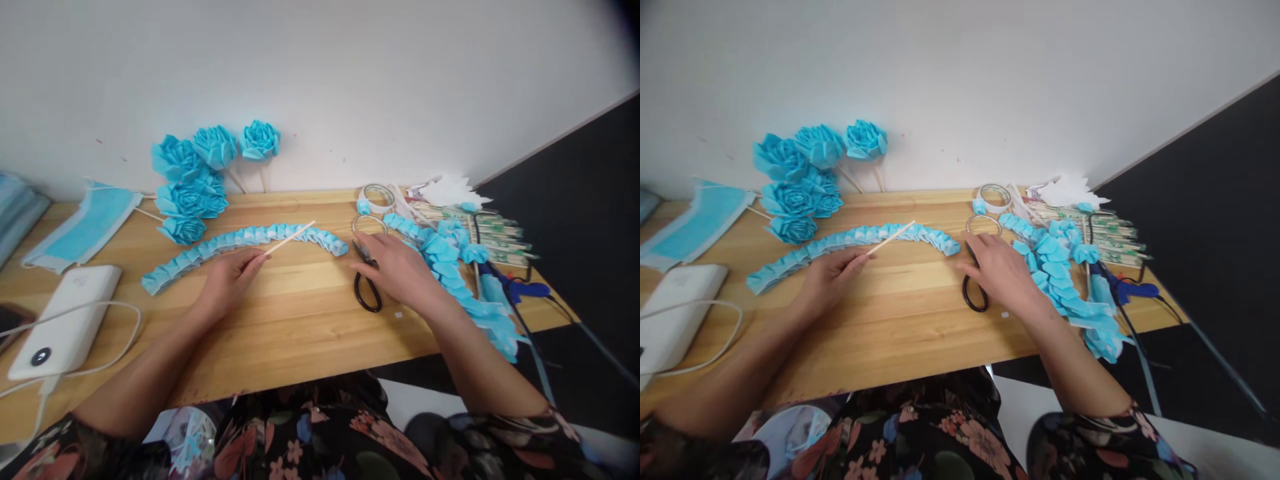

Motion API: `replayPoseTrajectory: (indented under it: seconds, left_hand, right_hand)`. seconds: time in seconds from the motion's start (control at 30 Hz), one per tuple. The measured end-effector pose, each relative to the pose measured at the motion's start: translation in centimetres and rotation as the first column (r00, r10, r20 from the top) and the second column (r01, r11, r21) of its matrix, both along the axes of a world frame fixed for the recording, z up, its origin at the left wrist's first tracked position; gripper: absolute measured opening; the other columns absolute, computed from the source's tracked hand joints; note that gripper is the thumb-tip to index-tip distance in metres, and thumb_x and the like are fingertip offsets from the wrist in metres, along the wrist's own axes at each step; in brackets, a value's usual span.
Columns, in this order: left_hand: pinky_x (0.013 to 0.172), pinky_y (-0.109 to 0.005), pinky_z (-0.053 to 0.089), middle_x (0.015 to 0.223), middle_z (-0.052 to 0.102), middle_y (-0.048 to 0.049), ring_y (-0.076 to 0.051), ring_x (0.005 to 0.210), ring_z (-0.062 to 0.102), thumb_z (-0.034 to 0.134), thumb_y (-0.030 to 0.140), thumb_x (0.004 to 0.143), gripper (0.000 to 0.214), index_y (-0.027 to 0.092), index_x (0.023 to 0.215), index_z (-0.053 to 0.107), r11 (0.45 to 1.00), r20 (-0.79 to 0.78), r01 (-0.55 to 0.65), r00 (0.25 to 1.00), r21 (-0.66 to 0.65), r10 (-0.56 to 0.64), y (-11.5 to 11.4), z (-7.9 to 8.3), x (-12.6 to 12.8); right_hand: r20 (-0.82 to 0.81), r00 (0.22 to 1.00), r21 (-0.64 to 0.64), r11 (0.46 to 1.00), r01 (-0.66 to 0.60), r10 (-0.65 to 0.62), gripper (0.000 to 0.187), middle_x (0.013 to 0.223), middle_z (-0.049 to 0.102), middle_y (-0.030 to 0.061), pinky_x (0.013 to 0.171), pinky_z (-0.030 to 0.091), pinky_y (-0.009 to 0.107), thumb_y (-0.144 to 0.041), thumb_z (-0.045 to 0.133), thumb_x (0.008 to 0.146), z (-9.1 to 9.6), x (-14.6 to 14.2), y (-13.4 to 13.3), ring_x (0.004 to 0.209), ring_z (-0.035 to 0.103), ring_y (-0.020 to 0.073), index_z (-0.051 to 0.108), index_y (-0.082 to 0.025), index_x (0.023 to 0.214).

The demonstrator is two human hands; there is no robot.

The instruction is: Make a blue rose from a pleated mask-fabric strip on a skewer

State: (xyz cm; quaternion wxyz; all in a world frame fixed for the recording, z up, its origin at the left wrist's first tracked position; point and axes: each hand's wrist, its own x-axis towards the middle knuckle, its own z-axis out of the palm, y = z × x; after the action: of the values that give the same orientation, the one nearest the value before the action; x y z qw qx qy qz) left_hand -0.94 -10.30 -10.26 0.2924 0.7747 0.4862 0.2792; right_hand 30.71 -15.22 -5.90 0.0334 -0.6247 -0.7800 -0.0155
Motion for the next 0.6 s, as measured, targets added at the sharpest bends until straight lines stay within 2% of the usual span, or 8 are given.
replayPoseTrajectory:
  seconds: [0.07,0.17,0.33,0.43,0.6]
  left_hand:
    - [0.077,-0.028,0.045,0.093,0.075,-0.0061,-0.021,0.085,0.065,0.044,0.047,0.097,0.040,0.017,0.093,0.071,1.000,-0.049,0.016,0.999,0.025,-0.015,0.2,-0.2,0.1]
    - [0.077,-0.030,0.043,0.093,0.074,-0.0075,-0.022,0.084,0.065,0.041,0.042,0.099,0.039,0.016,0.092,0.070,0.998,-0.171,0.050,0.984,0.046,-0.041,0.4,-0.2,0.3]
    - [0.077,-0.030,0.043,0.092,0.073,-0.0079,-0.021,0.085,0.064,0.040,0.034,0.101,0.036,0.016,0.088,0.068,0.996,-0.281,0.046,0.959,0.074,-0.024,0.5,0.3,-0.4]
    - [0.081,-0.031,0.044,0.095,0.072,-0.0083,-0.022,0.090,0.063,0.043,0.033,0.100,0.032,0.017,0.089,0.068,0.994,-0.336,0.032,0.942,0.103,0.005,-0.3,0.7,-2.2]
    - [0.083,-0.035,0.045,0.094,0.071,-0.0097,-0.025,0.092,0.061,0.041,0.032,0.101,0.034,0.016,0.087,0.068,0.983,-0.394,-0.115,0.905,0.140,0.162,-3.0,1.3,-6.0]
  right_hand:
    - [-0.059,0.994,0.002,0.995,-0.097,0.097,0.055,0.137,0.058,0.0159,0.097,0.049,0.044,-0.036,0.059,0.091,-0.8,-0.7,1.7,0.124,0.056,0.0326,0.045,-0.018,0.141]
    - [-0.101,0.980,-0.033,0.984,-0.176,0.172,0.065,0.144,0.053,0.0166,0.103,0.046,0.047,-0.035,0.062,0.088,-2.2,-1.5,4.6,0.129,0.052,0.0338,0.039,-0.016,0.146]
    - [-0.084,0.974,-0.099,0.971,-0.216,0.208,0.071,0.138,0.059,0.0179,0.101,0.047,0.048,-0.043,0.061,0.086,-3.6,-2.5,7.9,0.124,0.057,0.0363,0.040,-0.014,0.148]
    - [-0.071,0.975,-0.099,0.971,-0.218,0.212,0.069,0.132,0.064,0.0178,0.096,0.050,0.049,-0.043,0.061,0.086,-3.7,-3.2,8.0,0.119,0.061,0.0376,0.043,-0.015,0.147]
    - [-0.112,0.947,-0.052,0.950,-0.307,0.300,0.064,0.131,0.065,0.0135,0.094,0.052,0.048,-0.039,0.056,0.088,-3.7,-4.8,5.4,0.117,0.062,0.0352,0.041,-0.021,0.148]
